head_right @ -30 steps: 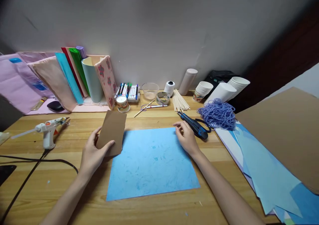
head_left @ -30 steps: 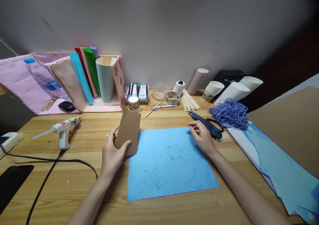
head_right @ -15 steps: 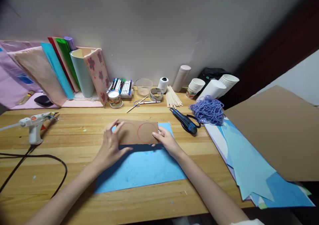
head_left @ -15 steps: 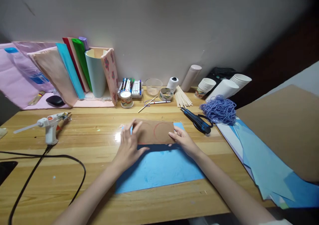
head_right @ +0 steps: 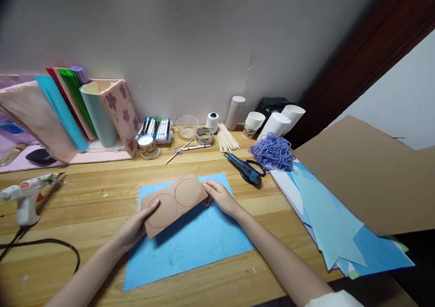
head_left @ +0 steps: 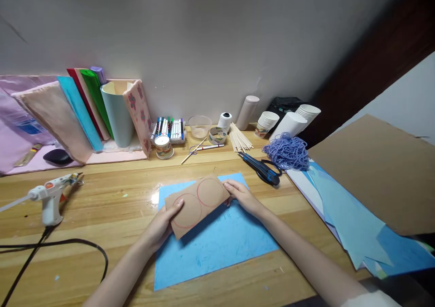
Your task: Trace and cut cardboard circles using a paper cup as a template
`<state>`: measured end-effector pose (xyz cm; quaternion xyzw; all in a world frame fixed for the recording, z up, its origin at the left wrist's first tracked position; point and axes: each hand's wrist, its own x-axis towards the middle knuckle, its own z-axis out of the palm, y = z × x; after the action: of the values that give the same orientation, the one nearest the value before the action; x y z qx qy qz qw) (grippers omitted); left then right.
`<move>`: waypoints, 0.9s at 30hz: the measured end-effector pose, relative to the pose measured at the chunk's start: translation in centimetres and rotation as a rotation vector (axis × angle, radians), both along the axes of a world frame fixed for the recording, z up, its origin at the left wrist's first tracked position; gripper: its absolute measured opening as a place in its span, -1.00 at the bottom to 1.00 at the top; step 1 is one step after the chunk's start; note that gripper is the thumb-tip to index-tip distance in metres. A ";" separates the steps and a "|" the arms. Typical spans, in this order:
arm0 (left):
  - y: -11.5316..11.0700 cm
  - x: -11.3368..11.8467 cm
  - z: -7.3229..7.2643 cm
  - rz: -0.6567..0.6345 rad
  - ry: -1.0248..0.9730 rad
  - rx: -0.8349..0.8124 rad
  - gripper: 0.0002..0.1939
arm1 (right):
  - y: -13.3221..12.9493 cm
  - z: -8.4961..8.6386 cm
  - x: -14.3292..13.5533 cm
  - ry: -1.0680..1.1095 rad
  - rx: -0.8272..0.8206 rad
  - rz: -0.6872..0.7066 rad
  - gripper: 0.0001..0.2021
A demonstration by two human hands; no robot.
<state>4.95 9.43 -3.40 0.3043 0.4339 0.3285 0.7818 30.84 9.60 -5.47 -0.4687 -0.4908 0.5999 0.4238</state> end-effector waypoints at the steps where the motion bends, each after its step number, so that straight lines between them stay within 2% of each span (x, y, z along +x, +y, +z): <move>1: 0.1 0.0 -0.1 0.035 -0.021 -0.015 -0.52 | 0.3 0.0 0.4 -0.039 0.042 -0.055 -0.62; 4: 0.4 0.1 -0.1 0.148 -0.055 -0.037 -0.53 | 1.2 0.1 2.4 -0.266 0.207 -0.253 -0.73; 7: 0.5 0.2 0.2 0.219 -0.034 -0.057 -0.57 | 1.9 0.3 5.1 -0.729 0.422 -0.445 -0.83; 9: 0.5 0.3 0.4 0.248 -0.020 -0.059 -0.61 | 2.2 0.1 6.8 -1.054 0.519 -0.501 -0.80; 11: 0.5 0.4 0.6 0.263 -0.012 -0.058 -0.62 | 2.5 -0.2 8.4 -1.295 0.535 -0.554 -0.74; 13: 0.5 0.5 0.7 0.268 0.000 -0.063 -0.62 | 2.6 -0.6 9.5 -1.430 0.471 -0.625 -0.67; 16: 0.5 0.5 0.5 0.254 -0.006 -0.058 -0.62 | 2.7 -0.9 10.3 -1.490 0.388 -0.587 -0.65; 18: 0.5 0.4 0.3 0.238 -0.022 -0.047 -0.63 | 2.9 -0.7 9.9 -1.472 0.407 -0.526 -0.69; 24: 0.5 0.3 0.1 0.211 -0.018 -0.031 -0.60 | 5.1 0.0 5.3 -1.315 0.490 -0.466 -0.74; 27: 0.6 0.3 0.2 0.228 -0.004 -0.023 -0.60 | 5.9 -0.1 4.9 -1.289 0.493 -0.417 -0.78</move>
<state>5.25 10.01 -3.22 0.2435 0.4677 0.4111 0.7436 35.71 15.48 -5.55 -0.7042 -0.6647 -0.0173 0.2490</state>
